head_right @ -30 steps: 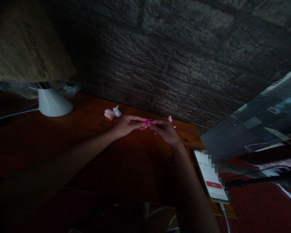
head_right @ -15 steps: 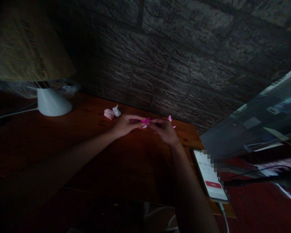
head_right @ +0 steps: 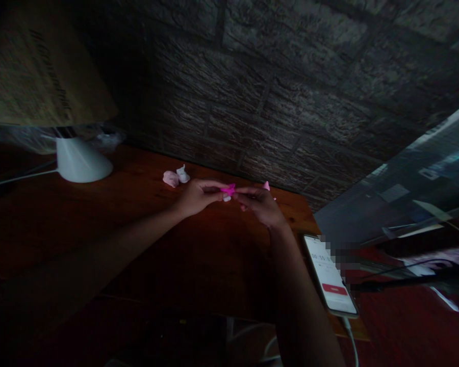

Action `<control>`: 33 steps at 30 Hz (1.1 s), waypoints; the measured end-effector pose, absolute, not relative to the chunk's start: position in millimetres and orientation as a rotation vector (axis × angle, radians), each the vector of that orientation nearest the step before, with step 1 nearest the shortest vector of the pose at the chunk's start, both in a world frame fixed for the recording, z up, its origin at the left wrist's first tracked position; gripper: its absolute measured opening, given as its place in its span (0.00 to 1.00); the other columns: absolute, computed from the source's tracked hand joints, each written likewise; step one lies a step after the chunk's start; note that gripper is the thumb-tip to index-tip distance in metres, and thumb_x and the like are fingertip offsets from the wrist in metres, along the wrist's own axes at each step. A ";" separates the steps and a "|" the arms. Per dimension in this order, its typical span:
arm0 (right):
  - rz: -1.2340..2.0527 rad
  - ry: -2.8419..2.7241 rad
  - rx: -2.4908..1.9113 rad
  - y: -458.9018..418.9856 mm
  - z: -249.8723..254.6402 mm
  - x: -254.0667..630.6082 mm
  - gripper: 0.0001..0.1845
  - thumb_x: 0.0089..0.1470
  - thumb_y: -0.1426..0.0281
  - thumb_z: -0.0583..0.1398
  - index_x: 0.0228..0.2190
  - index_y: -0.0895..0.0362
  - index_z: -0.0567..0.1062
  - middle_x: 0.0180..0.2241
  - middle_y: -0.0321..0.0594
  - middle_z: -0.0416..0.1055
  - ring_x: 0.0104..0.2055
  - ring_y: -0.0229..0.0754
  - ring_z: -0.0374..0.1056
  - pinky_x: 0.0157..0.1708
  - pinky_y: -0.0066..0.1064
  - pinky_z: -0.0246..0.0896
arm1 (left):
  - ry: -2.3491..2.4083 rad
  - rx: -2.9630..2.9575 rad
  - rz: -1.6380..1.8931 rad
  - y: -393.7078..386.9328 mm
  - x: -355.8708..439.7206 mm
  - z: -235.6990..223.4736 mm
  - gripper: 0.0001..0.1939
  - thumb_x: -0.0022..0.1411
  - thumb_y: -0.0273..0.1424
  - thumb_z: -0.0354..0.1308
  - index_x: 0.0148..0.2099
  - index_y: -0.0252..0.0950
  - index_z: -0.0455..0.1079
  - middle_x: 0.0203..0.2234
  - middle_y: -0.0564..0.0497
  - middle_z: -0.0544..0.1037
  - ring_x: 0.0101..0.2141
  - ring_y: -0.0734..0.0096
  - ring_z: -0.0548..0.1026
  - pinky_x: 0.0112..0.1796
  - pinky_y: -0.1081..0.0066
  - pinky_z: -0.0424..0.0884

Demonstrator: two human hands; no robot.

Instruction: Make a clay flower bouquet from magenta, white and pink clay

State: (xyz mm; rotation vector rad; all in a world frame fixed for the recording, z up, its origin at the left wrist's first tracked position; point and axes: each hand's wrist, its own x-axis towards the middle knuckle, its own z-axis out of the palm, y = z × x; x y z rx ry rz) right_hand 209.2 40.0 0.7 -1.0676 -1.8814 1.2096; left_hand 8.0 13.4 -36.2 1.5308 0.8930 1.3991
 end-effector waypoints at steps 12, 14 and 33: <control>1.029 -1.952 -1.034 38.6 -0.2 202.2 0.23 0.45 0.47 0.69 0.28 0.54 0.83 0.27 0.38 0.77 0.25 0.36 0.64 0.27 0.29 0.60 | 0.900 1.537 1.363 14.6 9.8 -39.8 0.09 0.57 0.27 0.66 0.42 0.36 0.81 0.42 0.45 0.84 0.40 0.67 0.81 0.45 0.65 0.76; 0.985 -1.953 -1.051 38.9 -1.1 201.5 0.25 0.45 0.45 0.68 0.28 0.55 0.82 0.26 0.38 0.77 0.25 0.36 0.65 0.27 0.29 0.60 | 0.903 1.567 1.378 15.7 9.2 -41.4 0.08 0.56 0.28 0.66 0.41 0.36 0.80 0.42 0.45 0.84 0.41 0.66 0.81 0.46 0.64 0.76; 0.947 -1.983 -1.097 36.1 0.2 196.9 0.30 0.48 0.40 0.64 0.25 0.56 0.78 0.22 0.34 0.68 0.23 0.34 0.58 0.27 0.29 0.55 | 0.910 1.712 1.449 14.4 10.2 -42.8 0.17 0.59 0.23 0.64 0.52 0.33 0.76 0.46 0.43 0.83 0.42 0.67 0.83 0.46 0.66 0.79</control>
